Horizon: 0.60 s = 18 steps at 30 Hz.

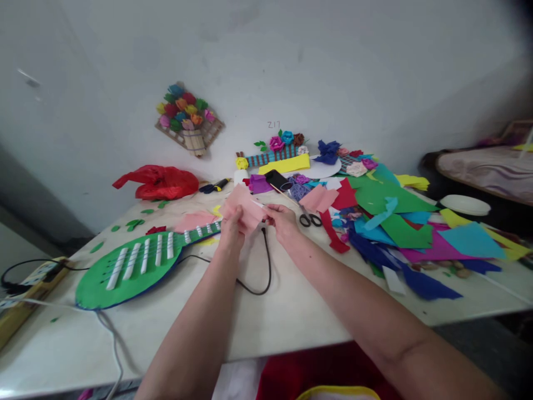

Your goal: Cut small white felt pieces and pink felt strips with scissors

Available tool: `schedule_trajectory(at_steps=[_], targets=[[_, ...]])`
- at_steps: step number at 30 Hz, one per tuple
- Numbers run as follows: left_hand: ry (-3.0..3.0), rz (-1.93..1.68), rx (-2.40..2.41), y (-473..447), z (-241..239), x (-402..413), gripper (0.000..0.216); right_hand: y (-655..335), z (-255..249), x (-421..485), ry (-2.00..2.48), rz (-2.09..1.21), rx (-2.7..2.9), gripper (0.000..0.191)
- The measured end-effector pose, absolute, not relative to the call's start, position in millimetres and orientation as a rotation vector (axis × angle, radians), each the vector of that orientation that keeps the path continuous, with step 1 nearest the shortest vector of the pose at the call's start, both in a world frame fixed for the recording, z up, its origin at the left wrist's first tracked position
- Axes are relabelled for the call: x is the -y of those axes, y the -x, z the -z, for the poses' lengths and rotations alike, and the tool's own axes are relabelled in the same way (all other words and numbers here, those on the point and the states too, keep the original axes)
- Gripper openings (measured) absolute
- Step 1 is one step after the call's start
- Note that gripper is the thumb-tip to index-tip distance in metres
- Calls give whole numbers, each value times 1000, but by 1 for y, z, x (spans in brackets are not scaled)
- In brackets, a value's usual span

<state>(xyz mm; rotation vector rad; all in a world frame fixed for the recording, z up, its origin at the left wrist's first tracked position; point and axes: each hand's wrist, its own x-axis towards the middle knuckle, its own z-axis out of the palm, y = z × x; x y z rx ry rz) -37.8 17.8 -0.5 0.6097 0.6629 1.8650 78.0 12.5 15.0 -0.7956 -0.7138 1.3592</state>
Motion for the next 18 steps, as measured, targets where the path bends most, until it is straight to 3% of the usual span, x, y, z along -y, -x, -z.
schedule_trajectory(at_steps=[9,18], targets=[[-390,-2086,-852,64,-14,-19,7,-78,-5,-19,927,-1183,990,11],[-454,-2097,-832,85,-13,-18,8,-69,11,-24,1173,-489,1849,7]])
